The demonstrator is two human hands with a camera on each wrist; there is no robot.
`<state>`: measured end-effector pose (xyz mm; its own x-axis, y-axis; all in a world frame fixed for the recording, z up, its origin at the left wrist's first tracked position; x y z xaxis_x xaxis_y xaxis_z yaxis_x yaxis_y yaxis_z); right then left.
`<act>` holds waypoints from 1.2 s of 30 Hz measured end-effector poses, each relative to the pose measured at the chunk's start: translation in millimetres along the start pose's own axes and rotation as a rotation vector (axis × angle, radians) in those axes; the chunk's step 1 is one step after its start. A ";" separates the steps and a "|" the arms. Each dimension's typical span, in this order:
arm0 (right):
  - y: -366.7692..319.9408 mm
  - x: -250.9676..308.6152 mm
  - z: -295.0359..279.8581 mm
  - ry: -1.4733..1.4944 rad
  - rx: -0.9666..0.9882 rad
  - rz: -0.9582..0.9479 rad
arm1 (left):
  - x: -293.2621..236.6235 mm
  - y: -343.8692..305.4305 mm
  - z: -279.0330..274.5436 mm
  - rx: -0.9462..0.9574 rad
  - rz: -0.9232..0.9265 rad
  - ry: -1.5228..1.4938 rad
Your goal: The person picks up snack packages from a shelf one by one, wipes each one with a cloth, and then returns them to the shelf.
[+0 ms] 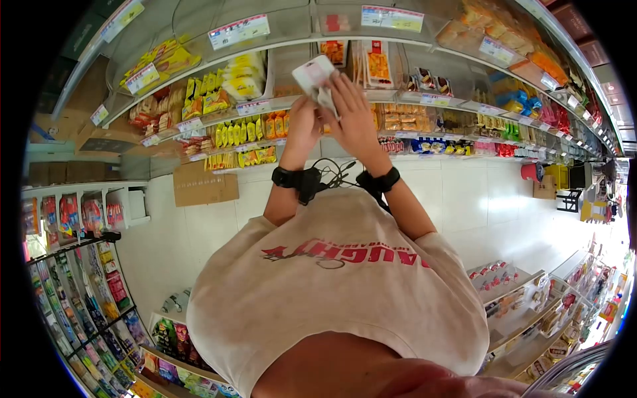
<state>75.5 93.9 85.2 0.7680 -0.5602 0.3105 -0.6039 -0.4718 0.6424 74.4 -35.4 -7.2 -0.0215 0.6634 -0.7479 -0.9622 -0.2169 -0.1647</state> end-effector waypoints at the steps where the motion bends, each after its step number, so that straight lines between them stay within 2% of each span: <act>1: -7.5 -2.1 -0.5 0.083 0.038 0.018 | -7.1 0.6 3.8 -0.008 -0.006 -0.023; 4: -23.6 -15.8 -12.2 0.244 0.080 0.083 | -17.7 -10.5 32.9 -0.079 0.017 -0.081; 5: -24.2 -26.3 -19.0 0.280 -0.002 0.175 | -17.8 -11.5 41.8 -0.074 0.031 -0.091; 6: -34.0 -50.2 -12.2 0.577 0.072 0.447 | -17.2 -12.0 46.7 -0.069 0.045 -0.100; 8: -67.1 -82.3 7.5 1.167 0.224 0.998 | -4.5 0.9 26.7 -0.012 0.102 0.171; 9: -60.6 -72.4 -9.4 1.261 0.062 0.960 | -7.3 1.7 30.5 0.019 0.132 0.308; 12: -67.7 -75.4 -14.1 1.035 0.247 0.731 | -10.1 -3.0 47.7 0.065 0.149 0.562; 13: -72.7 -81.7 -12.9 0.994 0.216 0.794 | -11.5 -8.4 61.1 0.097 0.170 0.516; 16: -72.4 -95.0 -17.3 0.947 0.130 0.728 | -5.1 -17.5 84.7 0.151 0.184 0.425; 18: -72.8 -98.5 -30.8 0.933 0.194 0.764 | 2.0 -15.8 81.8 0.133 0.137 0.432; 19: -71.7 -98.6 -36.4 0.926 0.226 0.781 | 0.0 -16.9 84.0 0.129 0.171 0.419; 21: -72.7 -116.4 -43.0 1.038 -0.114 0.908 | -6.3 -21.1 90.5 0.120 0.242 0.391; 22: -74.9 -125.5 -44.8 1.086 -0.287 0.968 | -6.3 -22.5 91.8 0.116 0.216 0.417; 23: -75.0 -135.0 -42.8 1.213 -0.265 0.997 | -6.1 -23.9 92.9 0.112 0.189 0.443; 26: -71.8 -132.0 -37.4 1.308 -0.121 1.027 | 0.8 -26.7 105.1 0.173 0.161 0.506; 30: -58.0 -109.9 -48.0 1.093 -0.083 0.816 | 7.3 -30.3 117.0 0.195 0.156 0.583; 31: -50.9 -102.7 -58.5 1.141 -0.168 0.793 | 8.1 -30.8 118.2 0.196 0.164 0.585; 33: -50.6 -102.3 -60.8 1.140 -0.187 0.798 | 10.0 -31.9 118.3 0.195 0.180 0.591; 36: -50.1 -110.4 -66.3 1.142 -0.261 0.914 | 13.2 -26.0 111.3 0.237 0.160 0.861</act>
Point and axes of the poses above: each hand's wrist, its own y-axis towards the middle knuckle, its own z-axis out of the palm, x = y × z, the point moved 6 cm from there along y, towards the middle knuckle, and after that the axes turned 4 degrees about -y, right-handed, at the moved point
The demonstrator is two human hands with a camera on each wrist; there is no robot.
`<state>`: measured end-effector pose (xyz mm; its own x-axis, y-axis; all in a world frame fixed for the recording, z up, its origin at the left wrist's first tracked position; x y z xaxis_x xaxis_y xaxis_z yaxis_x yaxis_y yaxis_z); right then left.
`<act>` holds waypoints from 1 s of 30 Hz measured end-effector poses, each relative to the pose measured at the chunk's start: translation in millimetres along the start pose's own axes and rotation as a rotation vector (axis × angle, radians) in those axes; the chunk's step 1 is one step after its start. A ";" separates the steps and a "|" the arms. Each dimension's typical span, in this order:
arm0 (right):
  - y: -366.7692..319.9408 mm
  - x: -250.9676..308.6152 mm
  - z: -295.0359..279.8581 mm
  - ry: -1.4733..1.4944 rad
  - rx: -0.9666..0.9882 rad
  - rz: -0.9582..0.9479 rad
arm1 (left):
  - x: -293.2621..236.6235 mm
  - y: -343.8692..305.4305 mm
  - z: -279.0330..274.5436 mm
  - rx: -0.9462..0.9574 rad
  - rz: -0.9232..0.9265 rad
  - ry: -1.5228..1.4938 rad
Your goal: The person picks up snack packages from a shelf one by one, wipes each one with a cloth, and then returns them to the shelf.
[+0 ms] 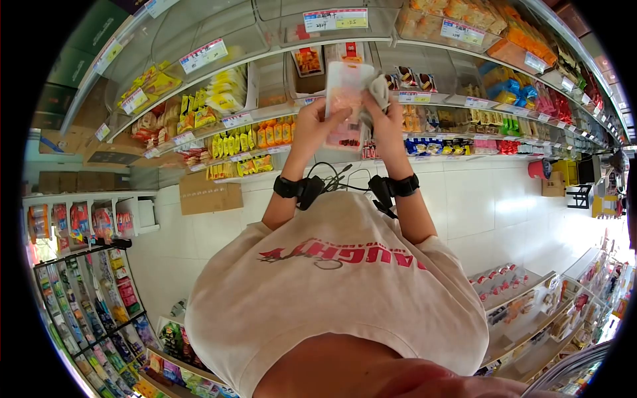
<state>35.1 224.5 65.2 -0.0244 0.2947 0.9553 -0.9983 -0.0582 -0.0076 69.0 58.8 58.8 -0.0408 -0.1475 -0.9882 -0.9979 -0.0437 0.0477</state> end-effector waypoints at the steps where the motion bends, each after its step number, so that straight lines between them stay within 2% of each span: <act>1: 3.0 1.8 -3.9 0.016 -0.050 0.033 | -1.1 -0.3 3.8 0.036 0.015 -0.062; 4: 18.4 26.9 -6.5 -0.015 -0.015 -0.128 | -5.4 -6.2 12.5 0.096 0.032 -0.208; 8: 6.5 18.2 0.3 0.149 0.030 0.001 | -9.2 -3.7 7.0 0.028 0.046 -0.256; 9: 3.8 7.7 0.7 0.047 0.041 -0.006 | -9.5 -2.3 4.5 0.001 0.058 -0.261; 12: -3.4 -5.5 5.1 -0.030 0.033 -0.060 | -19.1 -6.3 -1.4 -0.212 0.114 0.048; 15: -5.0 3.0 4.0 -0.374 -0.029 -0.269 | -30.7 -9.7 5.7 -0.261 0.427 0.144; 17: -9.5 4.4 8.5 -0.522 -0.019 -0.378 | -15.9 -6.7 9.7 -0.112 0.247 -0.124; 19: -29.8 1.2 24.9 -0.577 0.044 -0.423 | -4.5 -4.4 17.0 -0.111 0.098 -0.353; 22: -52.4 -1.6 59.3 -0.320 0.090 -0.501 | 2.9 -8.3 23.6 -0.049 -0.173 -0.542; 23: -51.0 -0.7 61.7 -0.341 0.167 -0.502 | 12.8 -7.9 21.0 -0.013 -0.199 -0.569; 26: -33.4 8.9 60.8 -0.743 0.185 -0.687 | -5.5 -16.2 18.5 -0.012 -0.177 -0.652; 27: -26.0 5.7 63.0 -0.852 0.192 -0.782 | 3.4 -16.0 13.5 0.005 -0.201 -0.565; 30: 2.3 -21.5 49.4 -0.828 0.129 -0.574 | 15.5 -16.2 -0.8 0.054 -0.216 -0.253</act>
Point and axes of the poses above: each hand's wrist, its own y-axis towards the middle knuckle, its own z-axis out of the palm, x = y × z, the point moved 6 cm from there along y, towards the middle knuckle, and after that the axes turned 4 degrees about -y, right-handed, at the moved point
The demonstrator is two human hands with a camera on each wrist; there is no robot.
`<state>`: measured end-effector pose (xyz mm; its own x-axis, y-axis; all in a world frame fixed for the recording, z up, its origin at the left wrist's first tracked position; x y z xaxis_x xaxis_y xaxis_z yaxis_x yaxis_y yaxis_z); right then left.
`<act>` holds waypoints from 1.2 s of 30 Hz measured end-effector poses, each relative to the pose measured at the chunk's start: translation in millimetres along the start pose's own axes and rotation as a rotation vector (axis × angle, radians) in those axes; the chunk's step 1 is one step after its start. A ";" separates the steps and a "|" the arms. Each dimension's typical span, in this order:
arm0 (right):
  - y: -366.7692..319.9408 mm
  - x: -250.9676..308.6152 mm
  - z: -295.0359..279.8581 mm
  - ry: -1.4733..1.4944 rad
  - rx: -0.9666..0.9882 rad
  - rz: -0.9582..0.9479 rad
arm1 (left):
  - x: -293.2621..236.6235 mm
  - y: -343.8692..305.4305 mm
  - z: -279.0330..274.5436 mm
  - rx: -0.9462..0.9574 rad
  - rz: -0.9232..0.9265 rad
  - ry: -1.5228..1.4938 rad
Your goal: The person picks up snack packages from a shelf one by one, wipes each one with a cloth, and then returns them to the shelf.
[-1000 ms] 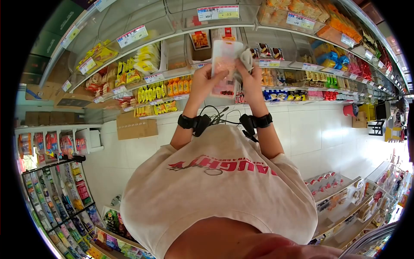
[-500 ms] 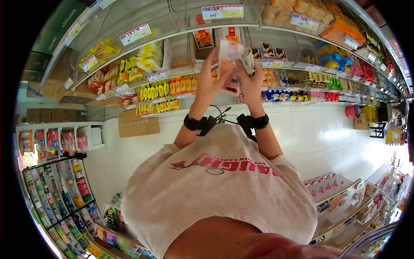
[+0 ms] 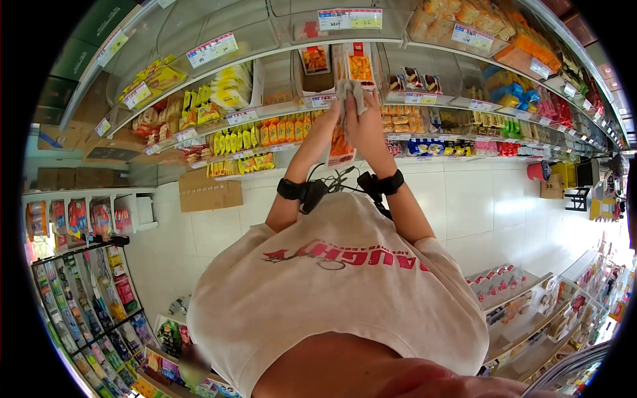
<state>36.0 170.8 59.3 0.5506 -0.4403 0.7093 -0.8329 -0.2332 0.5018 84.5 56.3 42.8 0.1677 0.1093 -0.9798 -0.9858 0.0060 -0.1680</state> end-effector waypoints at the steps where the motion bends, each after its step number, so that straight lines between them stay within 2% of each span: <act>1: 0.9 -2.4 -4.3 -0.008 -0.007 0.026 | 2.9 0.1 -5.2 -0.048 -0.011 0.075; 4: -2.7 -8.0 -6.2 0.216 -0.146 0.243 | 9.4 -6.7 -23.7 -0.212 -0.050 0.292; 5: -4.5 -3.1 -8.8 0.200 -0.179 0.219 | 6.6 -9.1 -26.9 -0.296 0.036 0.094; 7: -12.4 -6.7 8.9 0.532 0.050 0.472 | -5.4 -14.1 -27.1 -0.451 0.212 -0.305; 9: -25.2 1.0 24.0 0.710 0.075 0.476 | -11.4 -13.8 -36.6 -0.440 0.252 -0.339; 12: -33.5 3.3 37.2 0.568 0.281 0.330 | 0.4 -9.2 -53.5 -0.425 0.208 -0.397; 14: -29.2 3.5 28.5 0.446 0.282 0.335 | 20.4 -2.6 -62.5 -0.347 0.171 -0.409; 16: -21.9 4.7 20.7 0.290 0.254 0.276 | 6.1 -13.5 -60.8 -0.275 0.032 -0.313; 18: -18.3 7.2 8.7 0.294 0.110 0.249 | 23.7 -2.6 -68.7 -0.127 -0.005 -0.389; 20: -15.0 3.0 1.4 0.329 -0.048 0.284 | 28.9 -2.6 -71.6 -0.127 -0.031 -0.411; 21: -13.6 4.7 -5.8 0.237 -0.160 0.255 | 29.1 -5.6 -74.0 -0.153 -0.048 -0.401; 24: -8.0 19.5 3.4 0.159 -0.114 0.175 | 24.1 -12.6 -72.7 -0.184 -0.068 -0.506; 25: -7.7 31.4 14.9 0.052 0.049 0.086 | 24.7 -14.8 -70.7 -0.182 -0.074 -0.562; 28: -20.0 80.4 52.0 -0.335 0.224 -0.294 | 42.7 -7.8 -91.6 -0.234 -0.032 -0.623; 29: -25.8 82.2 54.9 -0.305 0.281 -0.307 | 45.5 -7.4 -101.0 -0.169 -0.032 -0.721; 31: -35.2 84.2 63.8 -0.237 0.395 -0.345 | 48.5 -12.4 -120.9 -0.315 0.053 -0.898; 32: -36.7 84.1 65.8 -0.143 0.444 -0.327 | 51.4 -15.9 -131.7 -0.386 0.093 -0.982; 33: -40.4 83.6 65.4 -0.050 0.492 -0.300 | 54.9 -19.3 -143.2 -0.330 0.083 -0.912; 34: -43.5 81.2 65.1 0.039 0.535 -0.271 | 56.7 -21.8 -154.3 -0.365 0.106 -0.914; 35: -52.8 47.2 68.6 0.184 0.482 0.050 | 57.8 -22.7 -162.0 -0.397 0.129 -0.917; 36: -55.6 24.7 67.5 0.288 0.391 0.237 | 59.0 -25.0 -165.8 -0.433 0.154 -0.922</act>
Point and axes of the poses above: each hand's wrist, its own y-axis towards the middle knuckle, its own z-axis out of the palm, x = y × z, the point moved 6 cm from there along y, towards the middle knuckle, and after that the axes turned 4 degrees about -y, right-handed, at the moved point
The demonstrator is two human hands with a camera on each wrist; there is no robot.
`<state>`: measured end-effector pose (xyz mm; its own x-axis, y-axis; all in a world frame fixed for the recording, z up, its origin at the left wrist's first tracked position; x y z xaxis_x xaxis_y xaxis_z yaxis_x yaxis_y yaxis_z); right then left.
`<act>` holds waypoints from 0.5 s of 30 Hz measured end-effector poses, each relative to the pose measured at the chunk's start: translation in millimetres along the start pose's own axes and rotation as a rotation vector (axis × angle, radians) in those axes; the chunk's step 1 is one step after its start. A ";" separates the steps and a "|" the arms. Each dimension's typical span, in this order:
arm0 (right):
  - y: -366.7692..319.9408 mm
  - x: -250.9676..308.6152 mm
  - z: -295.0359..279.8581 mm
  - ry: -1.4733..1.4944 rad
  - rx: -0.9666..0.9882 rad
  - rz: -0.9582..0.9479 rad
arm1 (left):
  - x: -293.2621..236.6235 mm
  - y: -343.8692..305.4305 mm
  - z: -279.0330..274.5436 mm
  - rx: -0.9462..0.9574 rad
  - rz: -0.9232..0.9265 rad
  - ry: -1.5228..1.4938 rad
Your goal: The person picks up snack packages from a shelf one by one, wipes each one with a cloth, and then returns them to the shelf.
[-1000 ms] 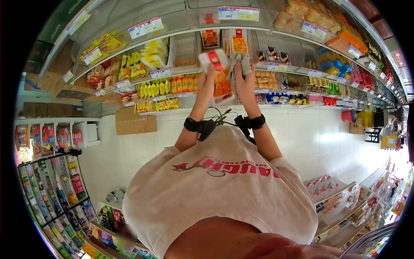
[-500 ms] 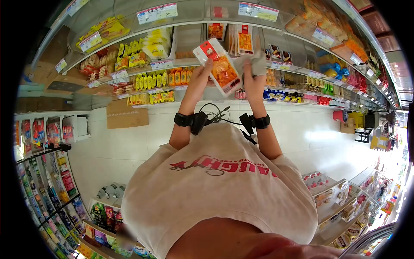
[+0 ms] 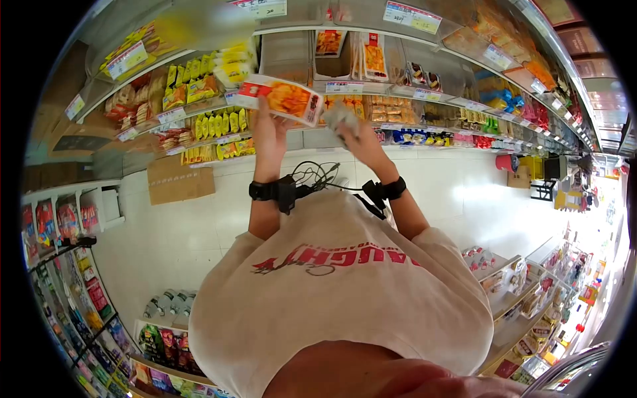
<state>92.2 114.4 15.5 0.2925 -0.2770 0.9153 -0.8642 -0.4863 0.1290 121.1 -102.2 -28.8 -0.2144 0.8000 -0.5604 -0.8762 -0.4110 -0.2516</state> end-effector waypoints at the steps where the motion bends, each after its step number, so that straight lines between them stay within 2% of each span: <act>1: 3.2 -20.4 -6.8 0.150 -0.102 0.144 | -13.8 -5.9 9.5 -0.017 0.041 0.013; 2: 4.7 -40.3 -11.9 0.304 -0.205 0.287 | -18.0 -9.4 13.6 0.003 0.018 0.083; 4: 8.8 -70.5 -7.2 0.307 -0.006 0.578 | -22.7 -13.6 19.2 0.044 -0.019 0.224; 6: 5.5 -73.0 8.1 0.394 0.085 0.606 | -19.4 -12.4 17.0 0.033 0.029 0.542; 8: 8.4 -22.0 40.9 0.556 0.062 0.363 | -10.2 0.2 6.5 0.101 0.110 0.857; 9: 8.7 0.5 47.8 0.624 0.067 0.306 | -15.6 -5.9 18.2 0.132 0.102 0.883; 12: 4.1 -6.1 39.4 0.468 0.013 0.363 | -19.6 -19.0 53.8 0.241 0.139 0.933; 13: 6.7 -11.1 32.5 0.437 -0.036 0.287 | 0.1 -11.8 44.3 0.276 0.059 0.809; 15: 15.4 -7.2 11.8 0.269 -0.133 0.171 | 13.1 -10.0 45.1 0.374 -0.020 0.844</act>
<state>81.6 99.1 6.4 0.0358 -0.1080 0.9935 -0.9425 -0.3342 -0.0024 107.6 -67.8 1.9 0.0590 0.1609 -0.9852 -0.9903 -0.1150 -0.0780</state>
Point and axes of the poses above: each hand's wrist, its own y-axis towards the middle knuckle, its own z-axis out of the palm, x = y × z, the point moved 6 cm from there along y, towards the middle knuckle, and after that the axes turned 4 degrees about -y, right-handed, at the moved point
